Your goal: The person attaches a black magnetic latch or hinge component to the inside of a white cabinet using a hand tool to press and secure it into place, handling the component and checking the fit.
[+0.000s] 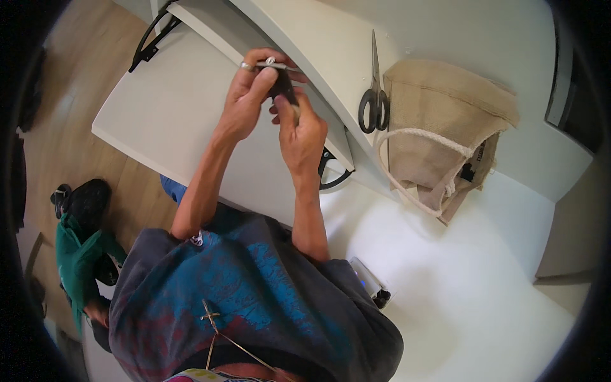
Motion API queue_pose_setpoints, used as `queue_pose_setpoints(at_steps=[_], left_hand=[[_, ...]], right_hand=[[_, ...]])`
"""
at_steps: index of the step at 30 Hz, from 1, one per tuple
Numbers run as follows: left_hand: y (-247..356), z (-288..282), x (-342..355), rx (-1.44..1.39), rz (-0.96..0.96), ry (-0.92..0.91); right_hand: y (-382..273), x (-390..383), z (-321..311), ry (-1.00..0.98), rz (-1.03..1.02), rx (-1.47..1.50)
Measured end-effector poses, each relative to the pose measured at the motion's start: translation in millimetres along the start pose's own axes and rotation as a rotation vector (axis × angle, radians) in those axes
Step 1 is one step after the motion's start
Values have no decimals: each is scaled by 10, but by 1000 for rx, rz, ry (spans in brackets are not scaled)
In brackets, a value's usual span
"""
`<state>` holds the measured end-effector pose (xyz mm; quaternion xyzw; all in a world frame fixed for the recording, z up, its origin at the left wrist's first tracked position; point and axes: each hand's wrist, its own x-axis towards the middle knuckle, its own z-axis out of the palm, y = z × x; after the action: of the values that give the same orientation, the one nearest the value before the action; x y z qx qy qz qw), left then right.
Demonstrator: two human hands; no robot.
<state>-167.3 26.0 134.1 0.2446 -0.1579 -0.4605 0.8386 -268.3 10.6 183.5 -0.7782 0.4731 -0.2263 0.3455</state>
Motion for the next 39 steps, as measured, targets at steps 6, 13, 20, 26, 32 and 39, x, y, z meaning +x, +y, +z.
queue_pose_setpoints(at_steps=[6,13,20,26,32,39], left_hand=[[97,-295,-201,217,-10,-92],[590,-239,-264,379,21,66],[1410,853,339,1151,669,-462],[1352,1052,485,1184,1023,-578],[713,-31,-51,550,313,-125],[275,89,161,130,-74,-187]], right_hand=[[107,-296,-14,-147,107,85],[23,-634,-134,-116,192,269],[-17,-981,-169,39,153,349],[-28,-1280,-104,218,183,440],[155,-1705,-16,381,217,628],[129,-1859,-7,354,171,703]])
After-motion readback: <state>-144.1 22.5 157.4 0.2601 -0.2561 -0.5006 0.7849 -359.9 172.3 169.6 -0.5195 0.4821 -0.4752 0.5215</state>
